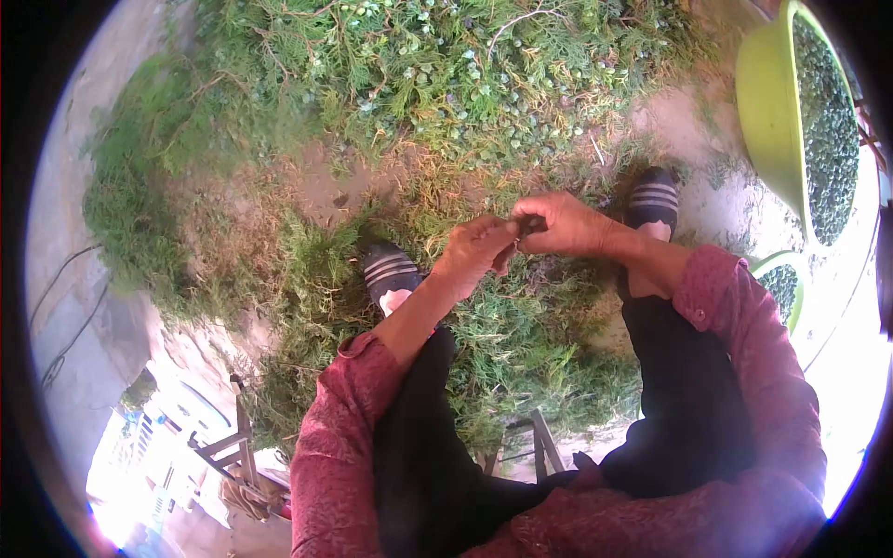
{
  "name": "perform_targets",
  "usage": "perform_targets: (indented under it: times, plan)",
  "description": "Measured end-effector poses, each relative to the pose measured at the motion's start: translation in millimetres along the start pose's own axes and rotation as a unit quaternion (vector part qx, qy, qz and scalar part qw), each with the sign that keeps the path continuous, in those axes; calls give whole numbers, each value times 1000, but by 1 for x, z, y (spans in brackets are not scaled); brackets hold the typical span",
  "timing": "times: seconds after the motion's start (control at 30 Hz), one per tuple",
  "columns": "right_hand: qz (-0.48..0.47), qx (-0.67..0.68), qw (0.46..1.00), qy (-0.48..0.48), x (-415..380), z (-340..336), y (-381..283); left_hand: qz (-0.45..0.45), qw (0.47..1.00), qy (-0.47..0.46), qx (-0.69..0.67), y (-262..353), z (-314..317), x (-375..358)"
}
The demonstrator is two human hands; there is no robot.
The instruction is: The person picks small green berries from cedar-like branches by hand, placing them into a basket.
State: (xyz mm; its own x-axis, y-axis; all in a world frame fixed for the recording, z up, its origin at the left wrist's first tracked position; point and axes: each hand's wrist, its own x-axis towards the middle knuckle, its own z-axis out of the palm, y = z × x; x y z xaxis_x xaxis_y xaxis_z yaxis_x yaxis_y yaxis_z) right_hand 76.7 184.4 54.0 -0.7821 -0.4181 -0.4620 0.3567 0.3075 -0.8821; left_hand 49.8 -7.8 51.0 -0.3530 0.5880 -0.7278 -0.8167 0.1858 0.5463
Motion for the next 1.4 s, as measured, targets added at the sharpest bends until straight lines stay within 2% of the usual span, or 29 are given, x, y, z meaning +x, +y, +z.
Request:
perform_targets:
  times: [0.1,0.23,0.3,0.33,0.4,0.43,0.5,0.6,0.7,0.73,0.8,0.83,0.9,0.93,1.0,1.03,1.1,1.13,1.2,1.33,1.4]
  plan:
    - [24,9,999,-39,-1,-2,-1,-28,999,-8,-12,-3,1,0]
    - [41,77,996,-31,-5,-4,5,-74,996,-21,-48,-7,2,-8]
    - [167,260,949,-64,-7,-13,6,-106,992,-33,57,-5,3,-12]
    - [166,260,949,-63,-7,-14,10,-106,992,-34,58,-4,4,-11]
    - [149,396,905,-51,-8,-14,18,-70,997,-3,-14,-3,4,-9]
    - [149,397,904,-50,-9,-14,15,-71,997,-4,-14,4,7,-9]
    - [150,283,946,-47,-9,-15,4,-48,997,31,-52,23,15,-7]
    - [122,271,953,-53,-13,-14,1,-64,998,0,17,21,22,3]
    - [116,257,958,-48,-18,-18,2,-65,998,-22,7,18,25,5]
    - [116,258,958,-46,-20,-19,5,-66,998,-23,8,16,24,5]
    - [148,375,915,-24,-25,-20,12,-73,996,-21,40,12,20,3]
    - [147,375,915,-23,-26,-22,13,-74,996,-22,42,9,20,2]
    - [139,467,873,-15,-28,-26,13,-94,945,-30,312,1,18,-3]
    - [137,468,873,-15,-30,-29,16,-94,944,-29,313,-5,17,-6]
    - [139,475,868,32,-33,-34,22,59,867,-63,491,-16,11,-9]
    - [137,477,868,33,-34,-36,25,58,866,-64,493,-17,3,-3]
    - [150,417,896,-4,-35,-35,27,118,787,119,593,-10,-16,15]
    - [149,417,897,-7,-35,-32,23,117,787,122,594,-6,-19,20]
    - [161,328,931,-17,-34,-29,10,143,820,248,495,5,-22,32]
    - [162,298,940,-33,-32,-28,9,113,790,246,551,-5,-18,44]
    - [181,339,923,-18,-30,-27,15,139,753,236,598,-5,-17,47]
